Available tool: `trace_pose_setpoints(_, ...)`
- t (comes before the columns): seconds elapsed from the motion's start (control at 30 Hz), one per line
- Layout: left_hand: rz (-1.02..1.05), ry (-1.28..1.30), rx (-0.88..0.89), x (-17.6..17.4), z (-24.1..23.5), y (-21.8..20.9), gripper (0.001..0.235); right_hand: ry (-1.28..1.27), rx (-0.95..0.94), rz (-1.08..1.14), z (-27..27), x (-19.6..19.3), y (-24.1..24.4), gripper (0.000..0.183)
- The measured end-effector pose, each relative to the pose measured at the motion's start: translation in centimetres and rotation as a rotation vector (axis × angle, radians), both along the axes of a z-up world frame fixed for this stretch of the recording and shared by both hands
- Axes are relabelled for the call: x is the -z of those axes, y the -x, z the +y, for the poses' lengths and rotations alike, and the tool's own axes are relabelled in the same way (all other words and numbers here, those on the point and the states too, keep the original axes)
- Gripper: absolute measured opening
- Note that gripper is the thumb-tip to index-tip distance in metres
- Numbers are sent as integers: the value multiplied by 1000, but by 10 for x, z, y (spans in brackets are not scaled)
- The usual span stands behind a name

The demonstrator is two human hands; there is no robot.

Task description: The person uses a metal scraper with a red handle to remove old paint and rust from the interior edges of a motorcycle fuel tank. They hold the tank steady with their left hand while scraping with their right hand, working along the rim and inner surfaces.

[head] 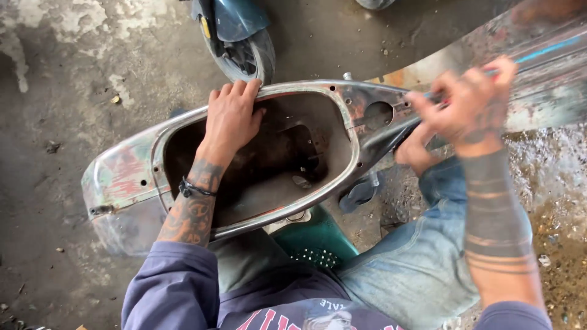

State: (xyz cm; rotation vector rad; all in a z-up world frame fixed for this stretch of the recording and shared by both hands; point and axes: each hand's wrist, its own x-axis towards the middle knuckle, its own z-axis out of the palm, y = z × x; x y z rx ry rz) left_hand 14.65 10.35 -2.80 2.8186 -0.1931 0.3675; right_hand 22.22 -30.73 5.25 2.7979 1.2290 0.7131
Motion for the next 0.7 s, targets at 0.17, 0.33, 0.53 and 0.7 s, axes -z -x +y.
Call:
trace_pose_setpoints(0.17, 0, -31, -35, 8, -6, -17, 49, 22, -33, -70, 29, -5, 17, 48)
trace_pose_setpoints(0.33, 89, -45, -8, 1, -29, -35, 44, -2, 112, 22, 0, -3, -14, 51)
trace_pose_setpoints(0.53, -70, 104, 153, 3, -56, -55, 43, -36, -125, 9, 40, -10, 23, 45)
trace_pose_setpoints(0.7, -149, 161, 231, 0, -43, -50, 43, -30, -62, 46, 21, -6, 8, 52)
